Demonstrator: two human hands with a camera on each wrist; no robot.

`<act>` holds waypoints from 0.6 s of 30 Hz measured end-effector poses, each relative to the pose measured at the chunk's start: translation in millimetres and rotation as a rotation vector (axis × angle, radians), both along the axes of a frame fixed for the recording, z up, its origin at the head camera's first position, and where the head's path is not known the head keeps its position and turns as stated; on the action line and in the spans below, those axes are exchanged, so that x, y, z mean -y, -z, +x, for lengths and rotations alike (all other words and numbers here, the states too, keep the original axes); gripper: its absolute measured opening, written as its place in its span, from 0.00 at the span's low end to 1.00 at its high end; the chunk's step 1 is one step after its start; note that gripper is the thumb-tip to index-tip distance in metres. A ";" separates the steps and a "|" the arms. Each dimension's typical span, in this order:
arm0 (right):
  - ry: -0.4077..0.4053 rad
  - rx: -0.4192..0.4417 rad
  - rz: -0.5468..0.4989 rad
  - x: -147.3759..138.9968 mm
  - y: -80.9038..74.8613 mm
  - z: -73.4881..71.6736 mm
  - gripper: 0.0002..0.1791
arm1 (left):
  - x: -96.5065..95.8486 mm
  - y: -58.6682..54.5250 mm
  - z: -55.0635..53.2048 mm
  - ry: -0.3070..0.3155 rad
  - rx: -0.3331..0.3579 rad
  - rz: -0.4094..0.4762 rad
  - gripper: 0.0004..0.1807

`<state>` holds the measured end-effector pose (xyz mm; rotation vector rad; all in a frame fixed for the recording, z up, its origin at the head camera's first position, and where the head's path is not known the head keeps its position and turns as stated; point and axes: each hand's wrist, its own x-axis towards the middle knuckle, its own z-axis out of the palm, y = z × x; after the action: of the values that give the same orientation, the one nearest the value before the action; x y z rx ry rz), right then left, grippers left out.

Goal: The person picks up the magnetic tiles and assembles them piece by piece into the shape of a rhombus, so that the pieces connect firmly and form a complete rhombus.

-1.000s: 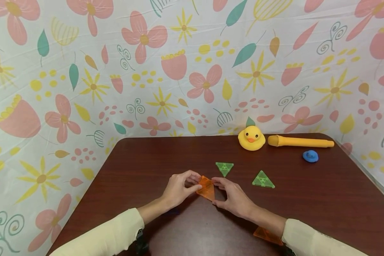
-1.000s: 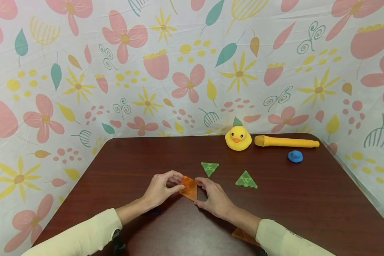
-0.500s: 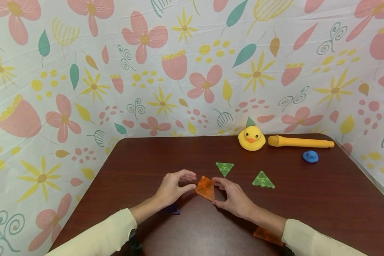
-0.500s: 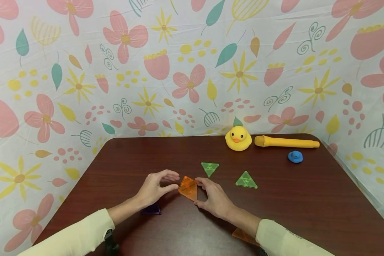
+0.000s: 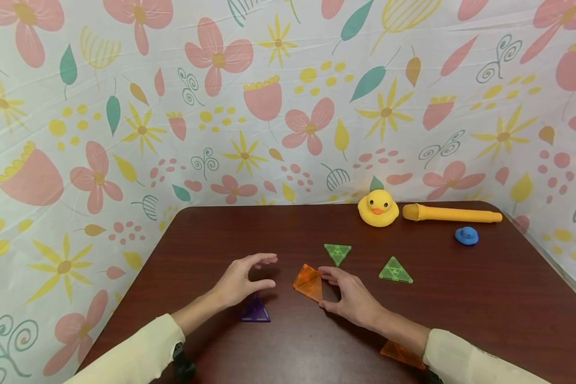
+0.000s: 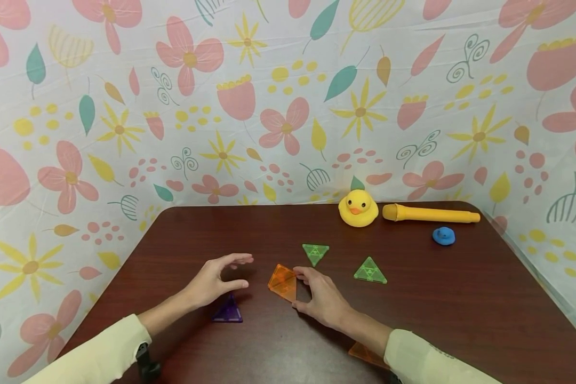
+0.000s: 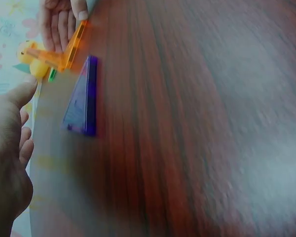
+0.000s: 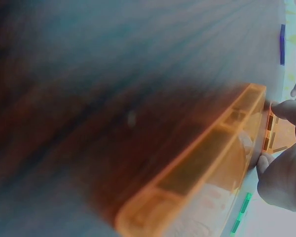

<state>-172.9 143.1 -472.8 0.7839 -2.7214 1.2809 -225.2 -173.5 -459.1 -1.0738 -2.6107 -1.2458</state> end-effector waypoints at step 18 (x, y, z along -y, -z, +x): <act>-0.005 0.009 -0.009 0.3 -1.0 0.3 0.39 | 42.2 9.0 9.4 0.042 0.084 -0.080 0.38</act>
<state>-172.6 142.8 -471.8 0.7859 -2.7208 1.2995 -215.8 -215.7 -468.0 -1.1177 -2.7357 -1.2303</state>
